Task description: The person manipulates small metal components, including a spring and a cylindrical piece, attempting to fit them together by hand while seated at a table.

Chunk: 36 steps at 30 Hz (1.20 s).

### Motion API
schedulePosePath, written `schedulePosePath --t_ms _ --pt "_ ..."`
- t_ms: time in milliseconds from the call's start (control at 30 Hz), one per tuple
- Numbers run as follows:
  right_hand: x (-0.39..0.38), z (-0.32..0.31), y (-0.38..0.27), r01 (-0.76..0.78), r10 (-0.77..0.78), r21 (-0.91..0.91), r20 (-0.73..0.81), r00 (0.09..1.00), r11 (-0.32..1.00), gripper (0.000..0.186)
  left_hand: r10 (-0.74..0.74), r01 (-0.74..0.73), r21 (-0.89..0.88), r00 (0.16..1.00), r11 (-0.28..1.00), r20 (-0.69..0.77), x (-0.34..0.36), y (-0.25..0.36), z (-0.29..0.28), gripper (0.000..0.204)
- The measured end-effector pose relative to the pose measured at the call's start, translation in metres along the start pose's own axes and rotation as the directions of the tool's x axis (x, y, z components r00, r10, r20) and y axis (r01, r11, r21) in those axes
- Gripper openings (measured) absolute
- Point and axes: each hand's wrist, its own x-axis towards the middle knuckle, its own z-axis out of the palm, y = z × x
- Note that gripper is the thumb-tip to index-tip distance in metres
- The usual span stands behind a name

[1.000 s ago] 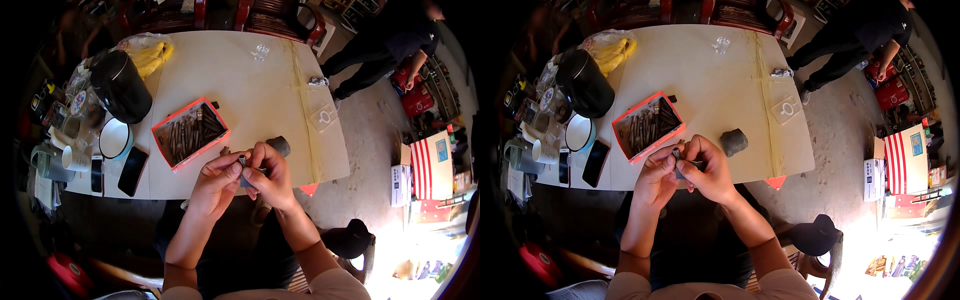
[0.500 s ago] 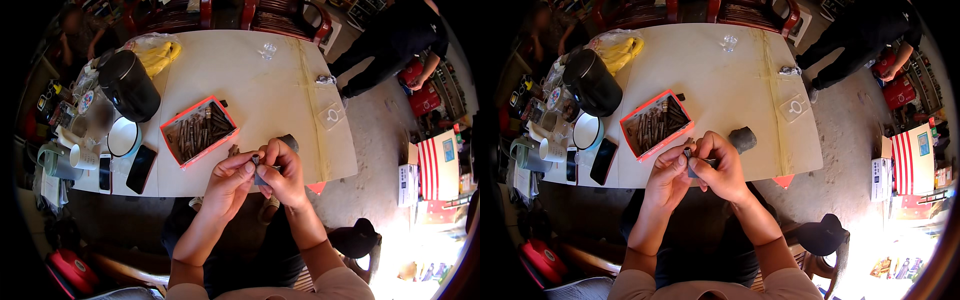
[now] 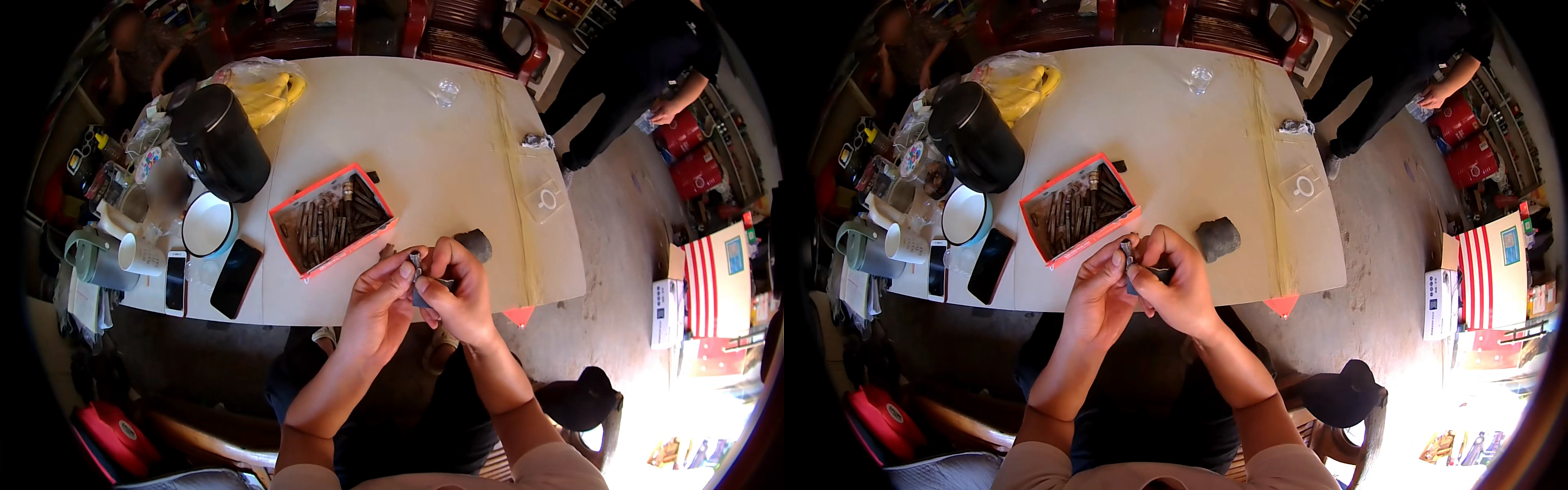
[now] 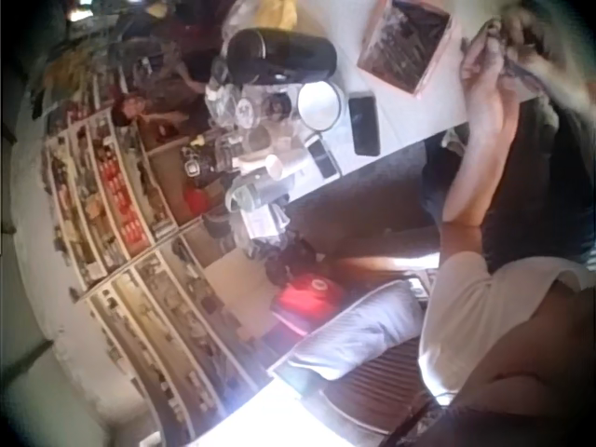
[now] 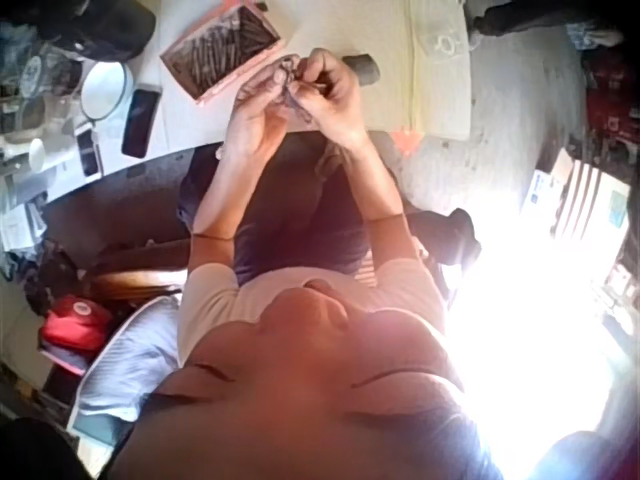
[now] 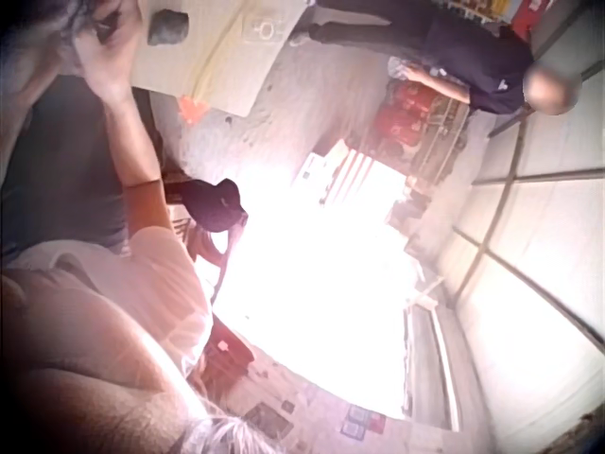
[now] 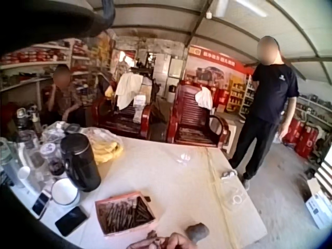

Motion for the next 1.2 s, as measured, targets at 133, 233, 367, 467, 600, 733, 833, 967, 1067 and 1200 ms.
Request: schedulePosePath --t_ms 133,233,367,467,600,733,833,967,1067,1200 --pt "0.002 -0.001 0.007 -0.008 0.011 0.106 -0.031 0.999 0.994 0.023 0.022 -0.023 0.037 1.000 0.999 0.019 -0.001 0.001 -0.003 0.025" --pt "0.001 -0.001 0.004 -0.027 0.027 0.068 0.007 1.000 0.997 0.022 0.011 -0.011 0.002 1.000 1.000 -0.008 -0.002 0.000 -0.002 0.026" --pt "0.003 0.001 0.008 0.016 -0.011 0.105 -0.047 0.999 0.994 0.022 0.035 -0.035 0.028 0.999 0.999 0.009 0.000 -0.003 -0.003 0.026" --pt "0.004 -0.003 0.003 -0.007 0.005 0.083 0.019 1.000 0.997 0.022 0.016 -0.017 0.009 0.999 1.000 0.042 -0.002 0.001 -0.003 0.026" --pt "0.003 -0.002 0.000 -0.041 0.045 0.140 -0.028 0.999 0.989 0.022 0.038 -0.037 -0.024 0.999 0.999 0.014 0.000 -0.002 0.001 0.025" --pt "0.003 -0.001 0.004 -0.015 0.016 0.101 -0.008 1.000 0.995 0.023 -0.006 0.005 -0.059 1.000 0.998 -0.012 -0.003 0.004 0.006 0.025" --pt "0.005 -0.002 0.000 -0.044 0.043 0.083 0.002 0.999 0.996 0.023 -0.001 -0.002 -0.059 0.999 0.998 -0.048 -0.002 0.004 0.009 0.025" --pt "0.007 -0.002 0.005 0.029 -0.028 0.021 -0.046 0.999 0.999 0.022 0.008 -0.012 -0.062 0.998 0.998 -0.070 -0.004 0.002 0.007 0.025" --pt "0.005 -0.006 0.003 0.011 -0.011 -0.016 0.033 0.999 1.000 0.022 -0.027 0.026 -0.096 1.000 0.995 -0.007 -0.006 0.007 0.007 0.025" --pt "0.005 -0.004 0.002 -0.014 0.021 0.103 -0.060 0.998 0.995 0.023 -0.003 0.001 -0.058 1.000 0.998 -0.027 -0.004 0.001 0.005 0.024"
